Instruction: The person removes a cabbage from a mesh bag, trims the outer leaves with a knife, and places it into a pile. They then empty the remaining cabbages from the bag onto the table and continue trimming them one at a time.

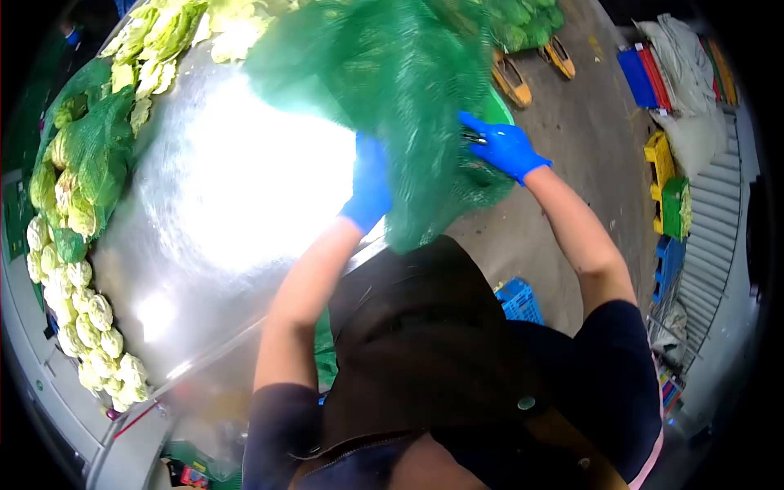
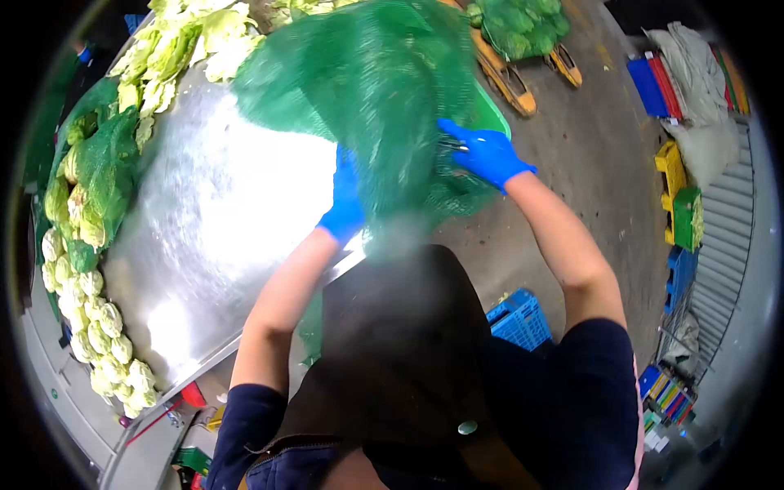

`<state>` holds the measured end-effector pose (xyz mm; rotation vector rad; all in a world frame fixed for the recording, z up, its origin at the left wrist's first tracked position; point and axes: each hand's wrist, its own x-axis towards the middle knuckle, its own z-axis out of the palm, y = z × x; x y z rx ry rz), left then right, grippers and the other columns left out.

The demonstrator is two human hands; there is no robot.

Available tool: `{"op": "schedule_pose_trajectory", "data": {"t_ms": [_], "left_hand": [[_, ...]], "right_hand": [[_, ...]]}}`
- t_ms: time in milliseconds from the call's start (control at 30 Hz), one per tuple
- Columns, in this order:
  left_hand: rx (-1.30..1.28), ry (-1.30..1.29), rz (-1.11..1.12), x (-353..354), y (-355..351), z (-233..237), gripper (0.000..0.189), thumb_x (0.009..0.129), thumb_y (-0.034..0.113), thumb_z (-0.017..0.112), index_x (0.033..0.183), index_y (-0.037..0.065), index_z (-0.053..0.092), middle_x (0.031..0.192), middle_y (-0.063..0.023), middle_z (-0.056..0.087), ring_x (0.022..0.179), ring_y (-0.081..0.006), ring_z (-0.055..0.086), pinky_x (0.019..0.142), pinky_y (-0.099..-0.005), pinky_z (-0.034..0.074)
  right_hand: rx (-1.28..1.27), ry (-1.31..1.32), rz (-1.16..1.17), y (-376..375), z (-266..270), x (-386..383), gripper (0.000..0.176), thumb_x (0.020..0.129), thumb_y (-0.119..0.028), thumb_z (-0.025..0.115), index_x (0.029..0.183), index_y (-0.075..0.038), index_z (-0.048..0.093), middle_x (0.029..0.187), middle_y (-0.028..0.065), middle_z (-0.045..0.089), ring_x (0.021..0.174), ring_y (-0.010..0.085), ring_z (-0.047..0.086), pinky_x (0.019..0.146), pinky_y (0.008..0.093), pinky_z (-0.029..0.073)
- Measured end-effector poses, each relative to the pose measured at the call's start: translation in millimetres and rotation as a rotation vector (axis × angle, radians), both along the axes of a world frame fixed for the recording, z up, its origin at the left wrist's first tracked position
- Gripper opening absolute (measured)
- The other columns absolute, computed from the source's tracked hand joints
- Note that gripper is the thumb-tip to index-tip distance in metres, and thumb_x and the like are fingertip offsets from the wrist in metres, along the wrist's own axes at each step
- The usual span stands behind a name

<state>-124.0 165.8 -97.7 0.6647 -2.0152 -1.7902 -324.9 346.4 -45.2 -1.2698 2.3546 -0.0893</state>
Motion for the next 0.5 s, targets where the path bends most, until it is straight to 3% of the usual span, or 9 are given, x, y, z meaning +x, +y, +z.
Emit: {"op": "schedule_pose_trajectory", "data": {"t_ms": [67, 133, 200, 267, 333, 400, 467, 500], "left_hand": [[-0.206, 0.112, -0.074, -29.3, 8.4, -46.6, 0.032, 0.099, 0.019, 0.047, 0.125, 0.002, 0.051, 0.114, -0.0118, 0.060, 0.103, -0.0230, 0.058, 0.089, -0.0384, 0.048], [0.560, 0.075, -0.157, -49.1, 20.3, -12.7, 0.033, 0.098, 0.016, 0.046, 0.127, 0.002, 0.052, 0.123, -0.0111, 0.059, 0.108, -0.0224, 0.057, 0.093, -0.0393, 0.047], [0.594, 0.262, -0.281, -47.8, 9.8, 20.5, 0.040, 0.097, 0.018, 0.048, 0.133, 0.001, 0.050, 0.132, -0.0116, 0.056, 0.116, -0.0218, 0.055, 0.100, -0.0389, 0.044], [0.312, 0.434, -0.365, -28.6, 8.4, 52.0, 0.049, 0.095, 0.021, 0.052, 0.139, 0.000, 0.045, 0.138, -0.0134, 0.052, 0.122, -0.0229, 0.052, 0.106, -0.0387, 0.041], [0.434, 0.438, -0.375, -10.9, 11.2, 82.2, 0.055, 0.093, 0.020, 0.055, 0.142, 0.000, 0.041, 0.139, -0.0153, 0.050, 0.125, -0.0254, 0.050, 0.108, -0.0401, 0.039], [0.497, 0.452, -0.318, 1.8, 4.6, 94.5, 0.055, 0.093, 0.021, 0.053, 0.142, 0.000, 0.041, 0.140, -0.0153, 0.050, 0.125, -0.0261, 0.050, 0.109, -0.0408, 0.039], [0.556, 0.473, -0.205, 22.9, -12.6, 104.3, 0.055, 0.094, 0.022, 0.052, 0.142, 0.000, 0.041, 0.140, -0.0153, 0.049, 0.126, -0.0267, 0.049, 0.109, -0.0416, 0.038], [0.577, 0.489, -0.134, 34.9, -24.9, 109.2, 0.054, 0.094, 0.023, 0.052, 0.143, 0.000, 0.041, 0.141, -0.0154, 0.049, 0.126, -0.0270, 0.049, 0.109, -0.0420, 0.037]], "right_hand": [[0.028, 0.061, -0.165, 18.3, 16.0, -12.2, 0.061, 0.086, -0.027, 0.064, 0.143, -0.034, 0.045, 0.106, 0.0188, 0.068, 0.091, 0.0352, 0.067, 0.080, 0.0426, 0.054], [-0.193, 0.086, -0.293, 31.8, 32.2, -17.7, 0.063, 0.084, -0.022, 0.065, 0.143, -0.029, 0.046, 0.105, 0.0190, 0.069, 0.087, 0.0325, 0.069, 0.077, 0.0402, 0.054], [-0.499, -0.132, -0.566, 21.1, 59.1, -4.1, 0.058, 0.089, -0.019, 0.064, 0.144, -0.015, 0.047, 0.118, 0.0161, 0.068, 0.099, 0.0260, 0.068, 0.083, 0.0359, 0.053], [-0.842, -0.388, -0.642, 7.4, 61.8, 7.7, 0.050, 0.094, -0.014, 0.059, 0.141, -0.004, 0.047, 0.124, 0.0131, 0.064, 0.106, 0.0216, 0.064, 0.090, 0.0328, 0.051], [-1.167, -0.831, -0.667, -19.0, 92.6, 43.8, 0.044, 0.097, -0.009, 0.055, 0.138, 0.002, 0.048, 0.126, 0.0118, 0.063, 0.109, 0.0196, 0.062, 0.094, 0.0313, 0.048], [-1.280, -1.350, -0.678, -39.0, 89.3, 63.9, 0.044, 0.095, -0.008, 0.056, 0.138, 0.000, 0.050, 0.124, 0.0112, 0.063, 0.107, 0.0182, 0.061, 0.093, 0.0306, 0.048], [-1.159, -1.392, -0.541, -72.0, 99.8, 87.5, 0.048, 0.093, -0.009, 0.059, 0.139, -0.001, 0.049, 0.123, 0.0113, 0.063, 0.108, 0.0183, 0.061, 0.094, 0.0313, 0.048], [-1.044, -1.147, -0.412, -91.4, 120.7, 103.8, 0.051, 0.091, -0.010, 0.061, 0.139, -0.002, 0.048, 0.123, 0.0117, 0.063, 0.109, 0.0189, 0.060, 0.095, 0.0324, 0.048]]}}
